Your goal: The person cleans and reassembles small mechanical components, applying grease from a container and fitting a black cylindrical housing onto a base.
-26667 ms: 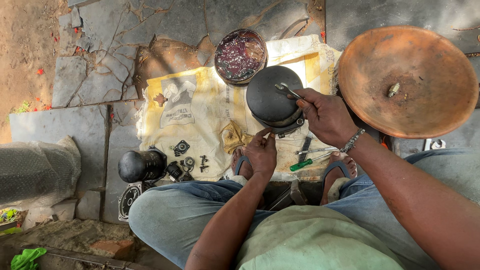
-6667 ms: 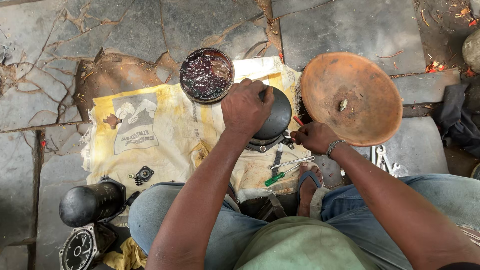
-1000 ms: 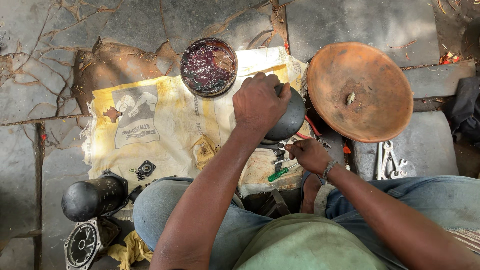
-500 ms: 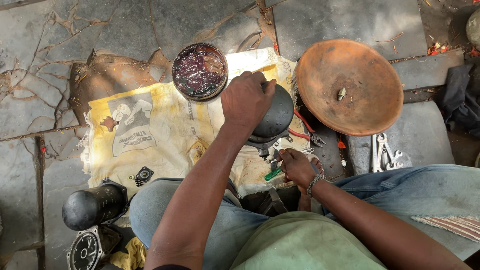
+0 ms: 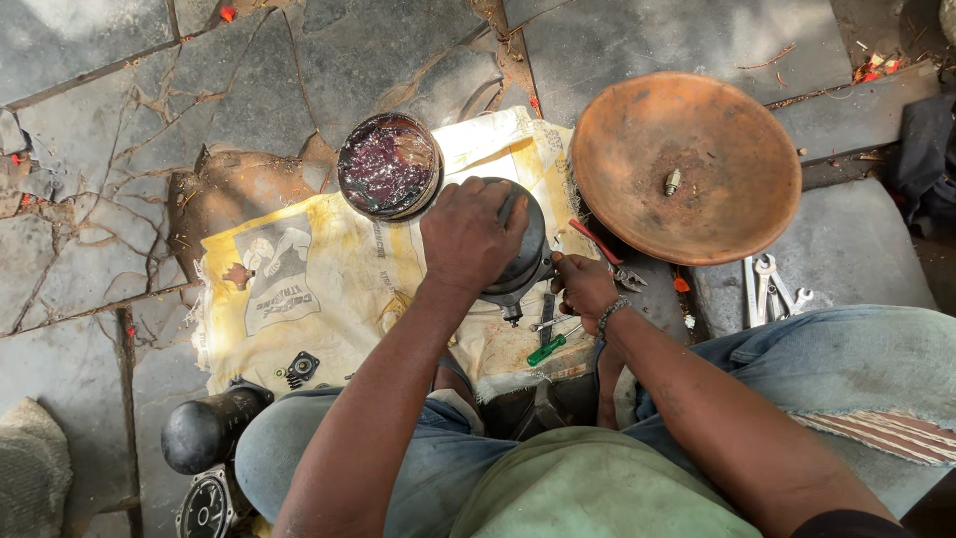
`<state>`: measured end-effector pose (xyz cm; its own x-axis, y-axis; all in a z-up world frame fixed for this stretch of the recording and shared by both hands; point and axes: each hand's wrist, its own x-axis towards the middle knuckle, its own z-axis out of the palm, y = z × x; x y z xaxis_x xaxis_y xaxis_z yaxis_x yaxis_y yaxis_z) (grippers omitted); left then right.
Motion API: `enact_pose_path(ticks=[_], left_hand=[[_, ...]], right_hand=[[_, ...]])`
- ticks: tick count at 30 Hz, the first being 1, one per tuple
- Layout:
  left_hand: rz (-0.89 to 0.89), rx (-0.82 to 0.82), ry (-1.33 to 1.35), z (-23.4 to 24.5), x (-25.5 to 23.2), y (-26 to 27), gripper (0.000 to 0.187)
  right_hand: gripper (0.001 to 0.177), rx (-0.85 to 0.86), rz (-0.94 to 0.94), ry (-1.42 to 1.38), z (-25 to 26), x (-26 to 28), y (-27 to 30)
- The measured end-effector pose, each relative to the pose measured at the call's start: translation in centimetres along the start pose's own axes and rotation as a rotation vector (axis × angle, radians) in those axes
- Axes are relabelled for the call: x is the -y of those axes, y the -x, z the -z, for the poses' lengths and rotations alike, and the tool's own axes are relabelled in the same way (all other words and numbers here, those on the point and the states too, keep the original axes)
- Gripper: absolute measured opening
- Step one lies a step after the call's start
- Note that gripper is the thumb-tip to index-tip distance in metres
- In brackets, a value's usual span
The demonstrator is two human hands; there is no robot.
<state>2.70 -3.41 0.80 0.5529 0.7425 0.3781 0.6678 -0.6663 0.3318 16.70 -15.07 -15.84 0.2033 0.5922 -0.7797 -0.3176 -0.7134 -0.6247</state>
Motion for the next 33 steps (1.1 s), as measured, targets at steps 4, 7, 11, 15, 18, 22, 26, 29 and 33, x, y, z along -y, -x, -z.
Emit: enact_pose_path(ticks=[4, 7, 11, 15, 18, 22, 26, 29, 33], left_hand=[[-0.144, 0.073, 0.051, 0.4, 0.5, -0.6, 0.017], [-0.238, 0.198, 0.052, 1.0, 0.7, -1.3, 0.017], [-0.264, 0.212, 0.07, 1.4, 0.1, -1.1, 0.022], [-0.029, 0.106, 0.035, 0.5, -1.1, -0.8, 0.016], [0.053, 0.063, 0.031, 0.1, -1.3, -0.7, 0.015], [0.061, 0.026, 0.096, 0.4, -1.4, -0.6, 0.014], [0.071, 0.056, 0.075, 0.5, -1.4, -1.0, 0.013], [0.065, 0.043, 0.068, 0.5, -1.4, -0.6, 0.012], [0.073, 0.011, 0.085, 0.3, -1.4, -0.5, 0.013]], right_hand=[[0.04, -0.04, 0.041, -0.25, -1.9, -2.7, 0.4], [0.037, -0.054, -0.01, -0.305, -2.4, -3.5, 1.3], [0.044, -0.141, 0.074, 0.142, -0.8, -2.4, 1.7], [0.035, -0.281, 0.309, 0.163, 1.9, 0.8, -0.1], [0.039, -0.102, 0.374, 0.394, 4.4, 4.2, -2.3], [0.027, 0.151, 0.487, 0.801, 6.2, 6.4, -4.5], [0.02, 0.078, 0.757, 1.183, 6.6, 7.0, -6.0], [0.021, 0.081, 0.819, 1.152, 6.8, 7.6, -6.2], [0.035, 0.063, 0.58, 1.05, 6.3, 6.8, -3.4]])
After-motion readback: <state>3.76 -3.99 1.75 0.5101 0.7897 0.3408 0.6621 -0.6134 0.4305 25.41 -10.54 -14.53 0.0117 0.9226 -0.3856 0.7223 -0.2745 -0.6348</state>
